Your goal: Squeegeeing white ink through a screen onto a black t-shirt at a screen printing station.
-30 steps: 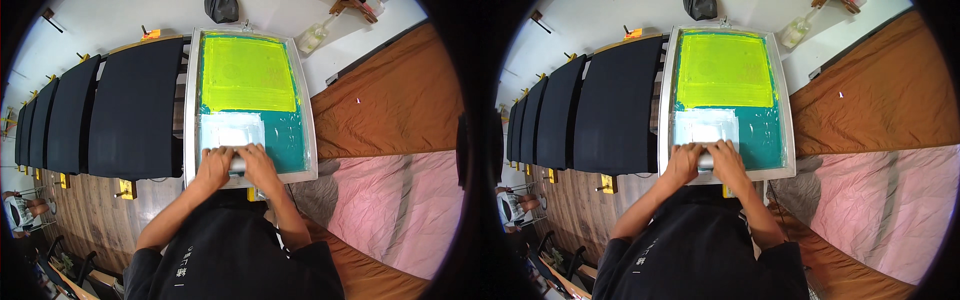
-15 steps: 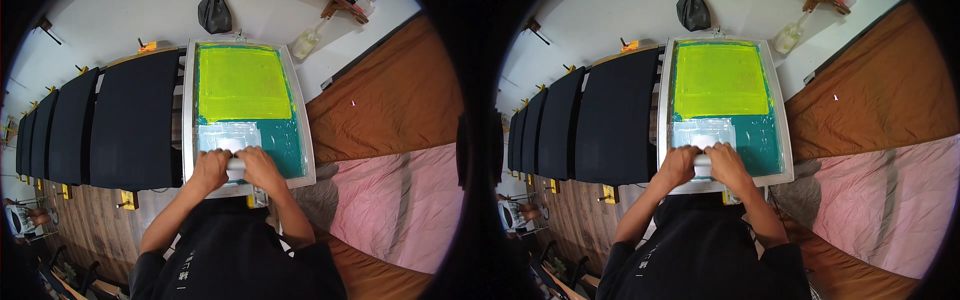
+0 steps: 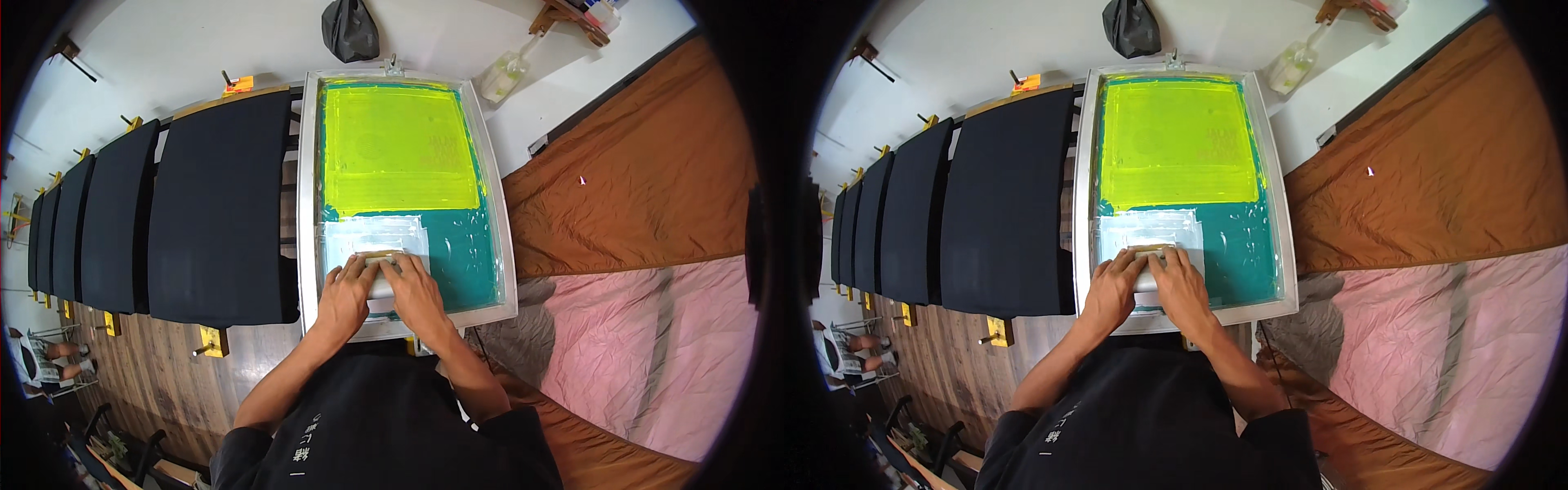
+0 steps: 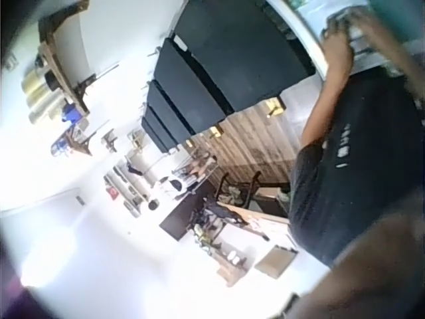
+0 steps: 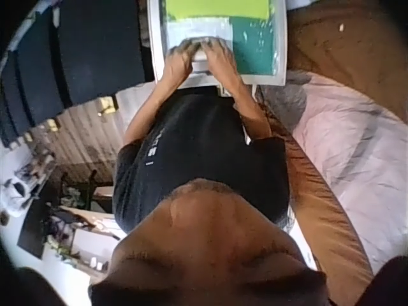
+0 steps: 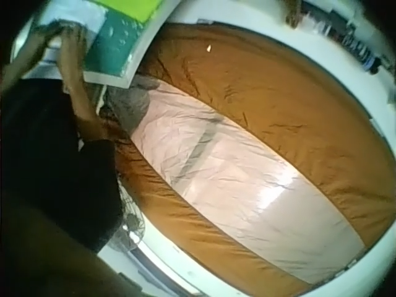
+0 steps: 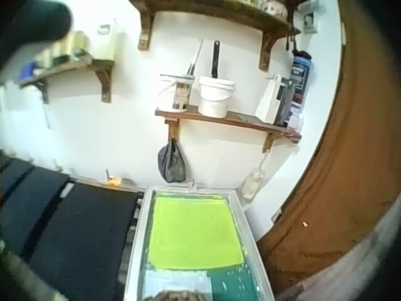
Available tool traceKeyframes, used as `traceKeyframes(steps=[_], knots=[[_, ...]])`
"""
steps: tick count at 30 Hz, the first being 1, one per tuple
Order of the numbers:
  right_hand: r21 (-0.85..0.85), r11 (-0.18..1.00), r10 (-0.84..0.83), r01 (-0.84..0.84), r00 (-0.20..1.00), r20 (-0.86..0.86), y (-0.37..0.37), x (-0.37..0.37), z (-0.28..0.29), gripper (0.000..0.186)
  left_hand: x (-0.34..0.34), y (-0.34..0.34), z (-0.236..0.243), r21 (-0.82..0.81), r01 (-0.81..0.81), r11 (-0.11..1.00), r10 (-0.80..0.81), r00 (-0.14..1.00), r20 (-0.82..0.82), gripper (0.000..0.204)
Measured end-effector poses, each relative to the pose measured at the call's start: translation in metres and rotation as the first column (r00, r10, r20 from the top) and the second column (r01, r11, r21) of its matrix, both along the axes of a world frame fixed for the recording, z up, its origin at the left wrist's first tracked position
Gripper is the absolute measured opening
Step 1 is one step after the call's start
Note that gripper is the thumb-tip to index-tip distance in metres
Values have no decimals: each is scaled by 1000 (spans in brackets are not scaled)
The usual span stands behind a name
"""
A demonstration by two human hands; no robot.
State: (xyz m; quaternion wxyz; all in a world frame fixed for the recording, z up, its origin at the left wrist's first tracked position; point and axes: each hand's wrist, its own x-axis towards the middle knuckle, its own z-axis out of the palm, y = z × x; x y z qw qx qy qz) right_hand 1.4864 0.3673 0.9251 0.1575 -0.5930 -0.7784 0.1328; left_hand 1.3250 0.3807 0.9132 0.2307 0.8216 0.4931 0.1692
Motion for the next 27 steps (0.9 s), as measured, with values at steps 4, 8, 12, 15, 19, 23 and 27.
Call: traceKeyframes(steps=[4,8,12,15,19,23,27], knots=[[5,1000,12,-12,1000,12,22,3,-5,47,3,18,-3,-3,-33,999,34,999,16,52],[-36,999,1,-1,1000,16,31,5,-8,48,6,32,-11,-12,-18,1000,19,999,35,53],[-45,999,-2,2,1000,1,36,5,-9,49,7,37,-14,-19,-16,1000,16,1000,21,55],[-7,1000,1,-1,1000,11,41,4,-15,50,7,40,-19,-4,-17,1000,18,1000,11,55],[7,1000,-1,1,1000,14,41,6,-21,51,5,41,-24,-70,-3,998,7,998,59,55],[-145,989,20,-31,997,-81,46,7,-7,52,5,48,-9,-159,11,987,5,995,101,49],[-28,1000,-1,0,999,-41,36,-1,-17,52,3,39,-16,-9,-27,1000,28,996,84,48]])
